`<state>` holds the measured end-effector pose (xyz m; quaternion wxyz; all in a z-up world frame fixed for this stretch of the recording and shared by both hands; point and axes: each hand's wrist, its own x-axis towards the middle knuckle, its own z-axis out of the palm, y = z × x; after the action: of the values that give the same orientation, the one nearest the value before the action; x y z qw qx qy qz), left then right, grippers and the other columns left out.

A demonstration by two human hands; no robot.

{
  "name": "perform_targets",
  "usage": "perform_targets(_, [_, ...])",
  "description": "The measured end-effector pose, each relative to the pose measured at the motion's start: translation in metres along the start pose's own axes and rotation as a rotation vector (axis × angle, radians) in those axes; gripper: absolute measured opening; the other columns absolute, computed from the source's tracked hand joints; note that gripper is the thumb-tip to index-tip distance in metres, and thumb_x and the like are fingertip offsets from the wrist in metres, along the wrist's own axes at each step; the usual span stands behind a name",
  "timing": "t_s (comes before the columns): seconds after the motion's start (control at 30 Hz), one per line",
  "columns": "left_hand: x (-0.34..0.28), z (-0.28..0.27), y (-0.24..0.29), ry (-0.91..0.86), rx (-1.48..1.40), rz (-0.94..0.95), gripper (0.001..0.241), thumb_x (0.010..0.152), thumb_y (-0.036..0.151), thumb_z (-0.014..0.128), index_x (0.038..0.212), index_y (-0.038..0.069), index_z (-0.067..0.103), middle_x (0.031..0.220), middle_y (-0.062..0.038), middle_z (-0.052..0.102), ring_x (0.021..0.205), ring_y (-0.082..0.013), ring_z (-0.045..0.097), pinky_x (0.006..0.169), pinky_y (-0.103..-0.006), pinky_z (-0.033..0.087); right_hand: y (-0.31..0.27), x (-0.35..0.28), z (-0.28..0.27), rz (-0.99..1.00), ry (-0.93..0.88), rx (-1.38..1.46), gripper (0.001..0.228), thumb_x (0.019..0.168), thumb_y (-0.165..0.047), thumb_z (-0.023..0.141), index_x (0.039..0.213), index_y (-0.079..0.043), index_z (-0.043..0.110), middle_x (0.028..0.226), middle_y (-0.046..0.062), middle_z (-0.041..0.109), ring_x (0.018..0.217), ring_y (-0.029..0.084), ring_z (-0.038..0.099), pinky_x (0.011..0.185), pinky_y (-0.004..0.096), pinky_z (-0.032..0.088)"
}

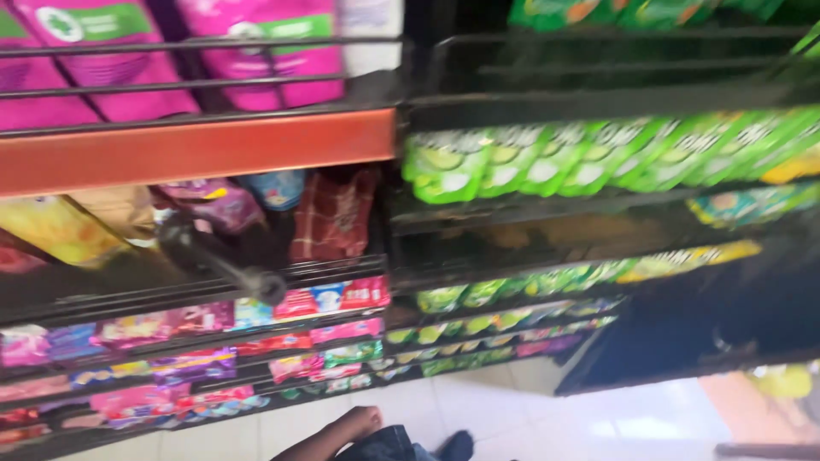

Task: Stocking and scanning cleaning product pouches on store shelves.

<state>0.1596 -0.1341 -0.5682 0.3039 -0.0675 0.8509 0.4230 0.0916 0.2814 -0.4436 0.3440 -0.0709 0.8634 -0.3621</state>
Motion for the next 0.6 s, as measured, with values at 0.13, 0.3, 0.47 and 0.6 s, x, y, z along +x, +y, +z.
perform_targets(0.13, [-0.067, -0.033, -0.055, -0.041, -0.074, -0.006, 0.016, 0.087, 0.027, 0.071, 0.097, 0.015, 0.073, 0.09, -0.01, 0.076, 0.082, -0.0249, 0.073, 0.075, -0.0385, 0.057, -0.026, -0.019, 0.101, 0.17, -0.091, 0.069, 0.021, 0.088, -0.027, 0.074, 0.085, -0.006, 0.076, 0.079, 0.013, 0.075, 0.074, 0.025, 0.074, 0.066, 0.037, 0.056])
perform_targets(0.3, [-0.159, -0.057, -0.132, 0.005, 0.137, -0.065, 0.029, 0.092, 0.031, 0.063, 0.093, 0.004, 0.073, 0.092, -0.018, 0.074, 0.091, -0.0331, 0.072, 0.081, -0.0416, 0.057, 0.143, -0.01, 0.244, 0.391, -0.179, 0.122, 0.023, 0.087, -0.028, 0.075, 0.084, -0.006, 0.077, 0.078, 0.013, 0.076, 0.075, 0.026, 0.076, 0.067, 0.038, 0.057])
perform_targets(0.47, [-0.221, -0.086, -0.183, -0.458, 0.544, -0.383, 0.037, 0.092, 0.041, 0.066, 0.099, 0.005, 0.074, 0.103, -0.021, 0.072, 0.099, -0.0349, 0.072, 0.089, -0.0429, 0.055, 0.108, -0.079, 0.264, -0.198, -0.181, -0.609, 0.028, 0.077, -0.034, 0.077, 0.099, -0.017, 0.076, 0.09, 0.01, 0.074, 0.085, 0.03, 0.071, 0.074, 0.043, 0.057])
perform_targets(0.6, [-0.217, -0.087, -0.192, -0.456, 0.632, -0.408, 0.047, 0.096, 0.052, 0.064, 0.106, 0.007, 0.075, 0.114, -0.019, 0.072, 0.106, -0.033, 0.07, 0.094, -0.041, 0.056, 0.053, -0.116, 0.229, 0.372, -0.076, -0.075, 0.04, 0.082, -0.047, 0.073, 0.103, -0.012, 0.075, 0.087, 0.01, 0.075, 0.073, 0.026, 0.071, 0.063, 0.041, 0.056])
